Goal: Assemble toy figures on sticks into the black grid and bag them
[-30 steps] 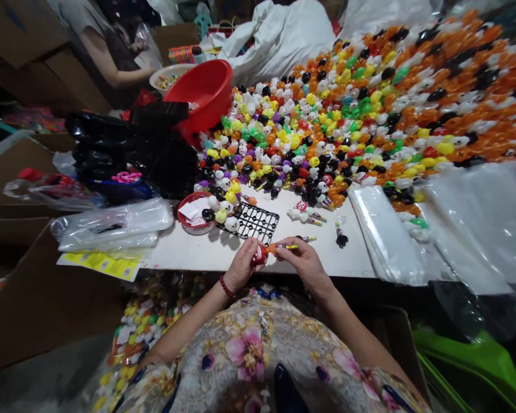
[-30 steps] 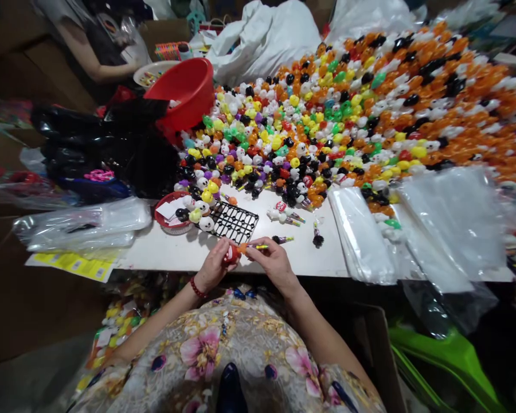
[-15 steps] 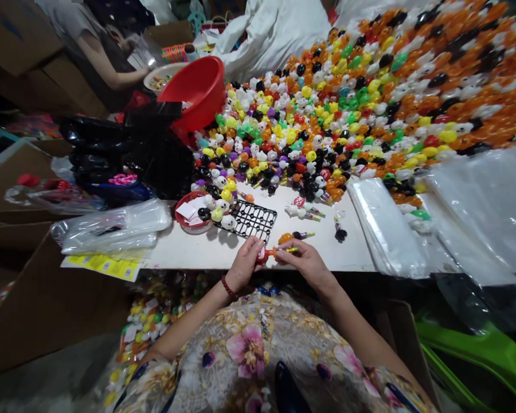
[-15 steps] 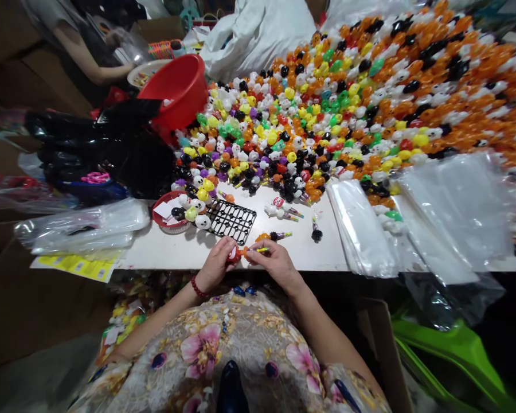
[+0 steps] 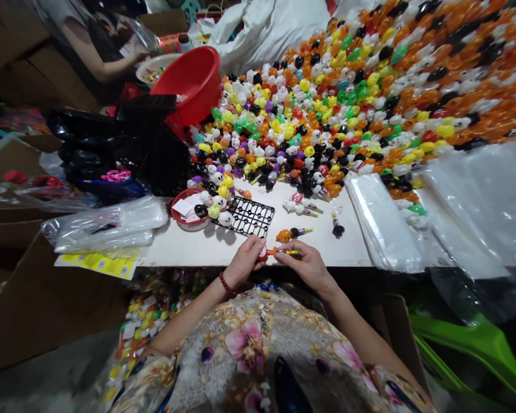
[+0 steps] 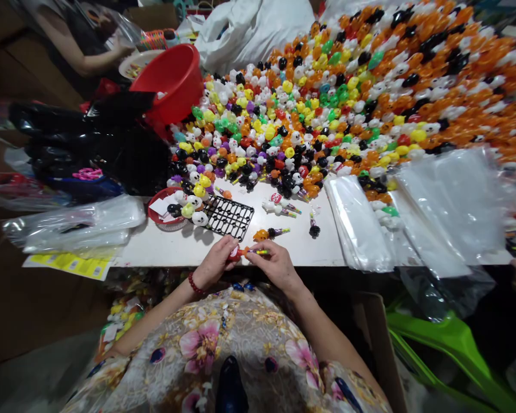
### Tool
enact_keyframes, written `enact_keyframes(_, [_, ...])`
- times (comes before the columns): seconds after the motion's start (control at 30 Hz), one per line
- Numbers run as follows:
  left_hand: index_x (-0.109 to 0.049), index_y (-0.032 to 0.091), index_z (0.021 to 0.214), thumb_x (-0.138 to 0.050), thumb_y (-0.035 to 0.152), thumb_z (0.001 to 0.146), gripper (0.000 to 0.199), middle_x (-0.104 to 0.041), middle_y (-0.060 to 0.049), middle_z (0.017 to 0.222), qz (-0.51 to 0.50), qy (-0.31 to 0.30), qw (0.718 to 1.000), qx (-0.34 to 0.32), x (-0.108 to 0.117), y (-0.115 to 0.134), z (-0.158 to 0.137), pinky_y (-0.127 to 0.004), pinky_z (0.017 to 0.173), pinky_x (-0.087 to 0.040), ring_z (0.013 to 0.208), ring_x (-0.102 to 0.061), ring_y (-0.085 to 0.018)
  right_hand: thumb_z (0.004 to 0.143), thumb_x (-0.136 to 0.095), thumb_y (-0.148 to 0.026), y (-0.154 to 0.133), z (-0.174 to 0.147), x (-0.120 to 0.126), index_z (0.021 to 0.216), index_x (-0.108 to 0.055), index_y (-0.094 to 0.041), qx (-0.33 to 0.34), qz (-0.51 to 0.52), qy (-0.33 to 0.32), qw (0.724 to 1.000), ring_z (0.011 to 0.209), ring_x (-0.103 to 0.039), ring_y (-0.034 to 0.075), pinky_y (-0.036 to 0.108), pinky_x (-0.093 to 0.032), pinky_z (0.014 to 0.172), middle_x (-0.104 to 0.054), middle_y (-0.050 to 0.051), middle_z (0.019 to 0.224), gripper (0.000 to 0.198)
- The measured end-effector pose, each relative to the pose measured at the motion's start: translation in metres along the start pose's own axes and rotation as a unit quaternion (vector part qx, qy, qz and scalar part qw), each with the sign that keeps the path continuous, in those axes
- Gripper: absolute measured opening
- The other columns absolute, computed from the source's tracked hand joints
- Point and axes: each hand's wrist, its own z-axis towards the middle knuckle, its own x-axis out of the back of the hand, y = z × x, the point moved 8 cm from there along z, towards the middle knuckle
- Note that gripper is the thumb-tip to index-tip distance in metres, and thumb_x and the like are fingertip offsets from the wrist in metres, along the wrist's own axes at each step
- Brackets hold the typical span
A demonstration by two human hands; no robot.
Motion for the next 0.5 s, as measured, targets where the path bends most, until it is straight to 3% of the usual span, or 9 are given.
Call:
enact_keyframes(0.13, [-0.041, 0.022, 0.074, -0.061, 0.070, 0.071, 0.052, -0.042, 0.008, 0.059, 0.030, 0.014, 0.999, -0.007, 0.004, 0.000, 0.002, -0.016, 0.044, -0.032, 0.050, -0.042, -0.008, 0.062, -0.083, -0.056, 0.015, 0.003, -0.005, 0.079, -0.071, -0.018, -0.055, 0.062, -0.011, 0.997, 0.068, -0.064, 0.015, 0.030, -0.054, 0.068, -0.070, 0.002, 0.077, 0.043])
enact_keyframes(0.27, [-0.046, 0.022, 0.072, -0.053, 0.066, 0.078, 0.045, -0.048, 0.004, 0.065, 0.153, 0.046, 0.983, -0.091, 0.005, 0.017, -0.004, -0.021, 0.054, -0.045, 0.060, -0.049, -0.011, 0.058, -0.084, -0.060, 0.023, -0.003, -0.008, 0.079, -0.069, -0.018, -0.084, 0.111, 0.010, 0.990, 0.065, -0.063, 0.013, 0.028, -0.053, 0.069, -0.068, 0.000, 0.073, 0.049])
enact_keyframes(0.37, [-0.053, 0.023, 0.072, -0.045, 0.060, 0.084, 0.040, -0.057, 0.001, 0.069, 0.278, 0.063, 0.940, -0.186, 0.005, 0.032, -0.017, -0.025, 0.059, -0.051, 0.066, -0.057, -0.016, 0.058, -0.081, -0.065, 0.013, -0.014, -0.006, 0.074, -0.069, -0.018, -0.045, 0.062, 0.028, 0.997, 0.064, -0.061, 0.013, 0.027, -0.051, 0.067, -0.066, -0.001, 0.071, 0.051])
enact_keyframes(0.47, [-0.062, 0.024, 0.076, -0.068, 0.054, 0.066, 0.033, -0.065, -0.003, 0.074, 0.287, -0.018, 0.911, -0.296, 0.007, 0.024, -0.004, -0.030, 0.059, -0.053, 0.070, -0.063, -0.022, 0.062, -0.082, -0.060, 0.004, -0.015, 0.000, 0.071, -0.070, -0.019, 0.003, -0.023, 0.022, 0.999, 0.077, -0.063, 0.015, 0.026, -0.050, 0.078, -0.067, -0.001, 0.076, 0.044])
enact_keyframes(0.5, [-0.064, 0.025, 0.079, -0.066, 0.052, 0.069, 0.029, -0.066, -0.003, 0.074, 0.306, -0.025, 0.874, -0.377, 0.008, 0.024, 0.000, -0.030, 0.058, -0.053, 0.068, -0.064, -0.023, 0.063, -0.083, -0.057, 0.006, -0.014, 0.003, 0.073, -0.070, -0.019, -0.002, -0.037, 0.024, 0.999, 0.081, -0.064, 0.015, 0.024, -0.050, 0.081, -0.068, -0.001, 0.078, 0.041])
